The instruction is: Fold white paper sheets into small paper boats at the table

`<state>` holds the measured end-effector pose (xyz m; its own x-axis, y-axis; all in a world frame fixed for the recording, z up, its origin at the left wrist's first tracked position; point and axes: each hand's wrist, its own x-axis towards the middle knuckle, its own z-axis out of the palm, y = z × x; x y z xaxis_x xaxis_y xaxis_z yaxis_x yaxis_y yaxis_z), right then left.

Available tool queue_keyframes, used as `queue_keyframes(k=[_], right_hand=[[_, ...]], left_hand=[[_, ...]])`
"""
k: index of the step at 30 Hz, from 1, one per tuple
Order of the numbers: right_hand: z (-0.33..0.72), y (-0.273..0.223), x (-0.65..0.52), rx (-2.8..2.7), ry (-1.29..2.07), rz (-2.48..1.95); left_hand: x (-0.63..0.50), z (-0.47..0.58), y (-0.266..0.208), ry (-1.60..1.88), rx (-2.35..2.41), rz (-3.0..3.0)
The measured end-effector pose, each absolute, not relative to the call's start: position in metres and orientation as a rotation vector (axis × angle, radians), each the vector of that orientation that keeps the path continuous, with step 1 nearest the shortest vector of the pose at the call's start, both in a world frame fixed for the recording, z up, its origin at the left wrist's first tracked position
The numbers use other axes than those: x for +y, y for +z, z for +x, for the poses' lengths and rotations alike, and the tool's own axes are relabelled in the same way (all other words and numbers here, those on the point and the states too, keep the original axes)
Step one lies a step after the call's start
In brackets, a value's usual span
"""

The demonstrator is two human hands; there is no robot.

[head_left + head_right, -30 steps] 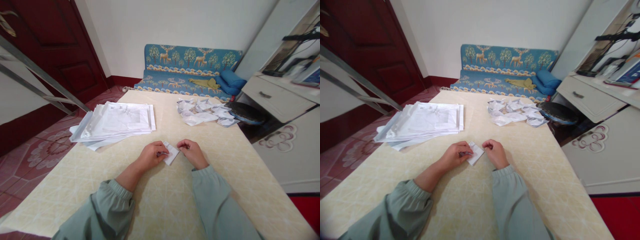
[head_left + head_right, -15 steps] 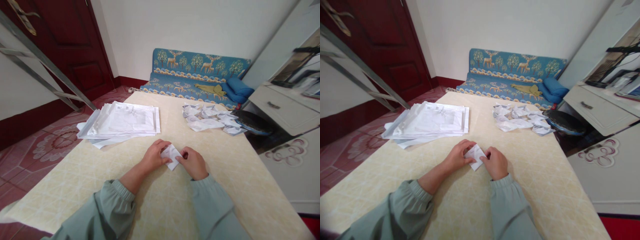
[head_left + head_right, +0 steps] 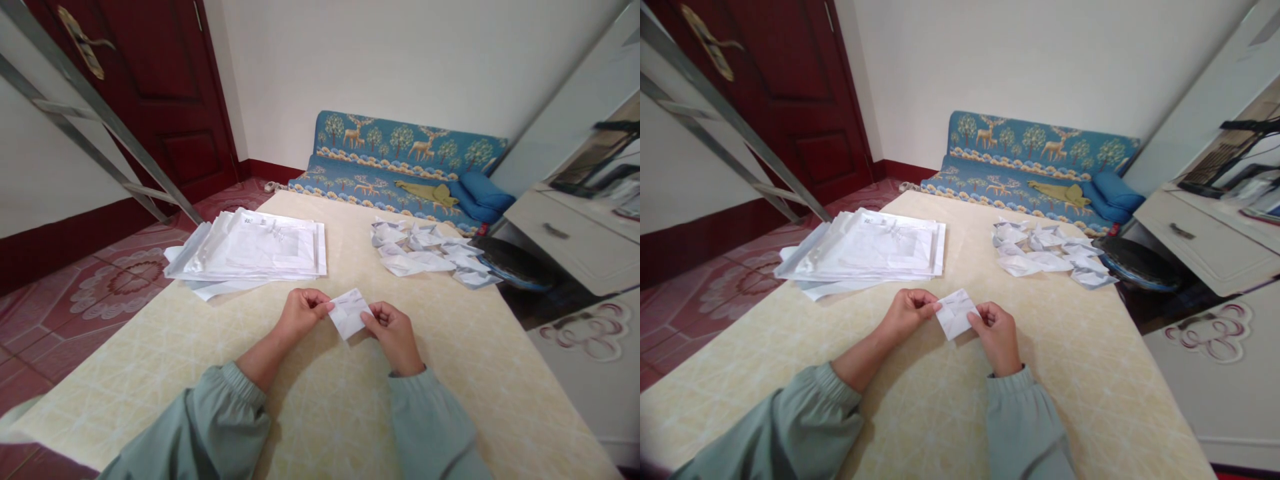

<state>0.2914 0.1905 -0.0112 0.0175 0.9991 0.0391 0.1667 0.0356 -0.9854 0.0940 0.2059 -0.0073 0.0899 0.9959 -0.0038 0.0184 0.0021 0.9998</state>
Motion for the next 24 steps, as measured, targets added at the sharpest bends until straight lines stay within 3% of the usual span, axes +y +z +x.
queue_keyframes(k=[15,24], right_hand=[[0.289,-0.004,0.185,-1.147,0.923,-1.407],[0.279,0.005,0.179,-1.098,0.882,-1.325]], left_hand=[[0.202,0.093,-0.003,0.956,0.969,1.434],[0.205,0.099,-0.011,0.977,0.841,1.190]])
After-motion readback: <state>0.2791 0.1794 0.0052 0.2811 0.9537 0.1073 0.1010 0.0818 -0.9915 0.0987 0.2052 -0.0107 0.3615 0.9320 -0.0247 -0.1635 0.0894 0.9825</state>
